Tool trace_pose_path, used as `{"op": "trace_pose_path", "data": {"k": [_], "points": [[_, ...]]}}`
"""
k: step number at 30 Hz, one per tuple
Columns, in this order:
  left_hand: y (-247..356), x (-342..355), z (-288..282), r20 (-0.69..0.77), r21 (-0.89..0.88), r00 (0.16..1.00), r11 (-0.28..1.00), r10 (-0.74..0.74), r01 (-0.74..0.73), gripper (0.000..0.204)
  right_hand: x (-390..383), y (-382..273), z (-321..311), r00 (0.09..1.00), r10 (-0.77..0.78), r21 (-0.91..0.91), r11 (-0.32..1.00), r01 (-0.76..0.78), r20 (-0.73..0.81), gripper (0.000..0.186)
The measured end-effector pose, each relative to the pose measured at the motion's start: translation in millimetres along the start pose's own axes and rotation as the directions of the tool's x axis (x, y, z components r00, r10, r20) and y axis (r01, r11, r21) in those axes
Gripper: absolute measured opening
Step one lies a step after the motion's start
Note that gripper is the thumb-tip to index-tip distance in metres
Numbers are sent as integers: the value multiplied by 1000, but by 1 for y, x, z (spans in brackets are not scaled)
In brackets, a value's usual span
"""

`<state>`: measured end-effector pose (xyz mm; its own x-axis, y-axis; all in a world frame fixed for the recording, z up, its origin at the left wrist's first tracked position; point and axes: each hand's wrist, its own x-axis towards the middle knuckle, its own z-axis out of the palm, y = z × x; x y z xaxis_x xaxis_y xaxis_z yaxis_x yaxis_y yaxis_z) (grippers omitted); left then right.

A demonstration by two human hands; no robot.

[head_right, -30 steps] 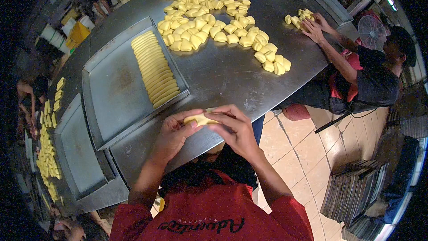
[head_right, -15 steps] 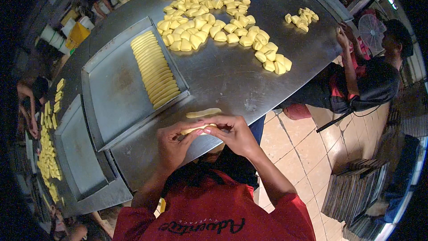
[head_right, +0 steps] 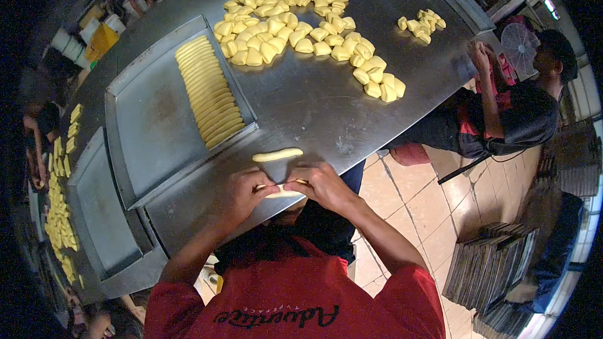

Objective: The person shapes dough pieces by hand into elongated rolls on a metal table and arranges them into a baking tray.

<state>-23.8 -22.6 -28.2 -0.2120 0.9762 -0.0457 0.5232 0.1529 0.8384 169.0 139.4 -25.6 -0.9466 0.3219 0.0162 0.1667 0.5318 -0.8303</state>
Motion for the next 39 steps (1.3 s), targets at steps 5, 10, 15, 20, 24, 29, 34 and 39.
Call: {"op": "trace_pose_path", "data": {"k": [5, 10, 15, 20, 24, 29, 34, 39], "points": [[-15, -2, -4, -113, -127, 993, 992, -32, 17, 18, -4, 11, -2, 968, -168, -75, 985, 157, -185, 20], [4, 10, -14, 24, -16, 987, 987, -157, 157, 27, 4, 4, -7, 990, -97, -115, 990, 85, -102, 23], [-10, 10, 4, -149, 208, 985, 971, -84, 114, 52, 5, 11, -10, 939, -205, -517, 855, 35, -276, 46], [-11, 5, -4, -184, 161, 982, 985, -31, 61, 44, -5, 30, -18, 973, -122, -310, 949, 56, -197, 40], [-24, -6, -6, -217, -288, 975, 957, -37, -28, 37, -28, 34, -23, 985, -91, 24, 995, 95, -147, 17], [-6, 9, 1, -148, -79, 988, 996, -47, 35, 40, -8, 6, -10, 986, 12, -165, 985, -40, -163, 28], [-12, 9, 4, -274, 223, 961, 975, 46, 17, 45, -4, 3, -18, 946, 7, -444, 882, -158, -323, 46], [-26, -6, 9, -268, -45, 963, 998, 31, -44, 47, -25, 20, -13, 981, 21, -107, 993, -42, -192, 27]]}}
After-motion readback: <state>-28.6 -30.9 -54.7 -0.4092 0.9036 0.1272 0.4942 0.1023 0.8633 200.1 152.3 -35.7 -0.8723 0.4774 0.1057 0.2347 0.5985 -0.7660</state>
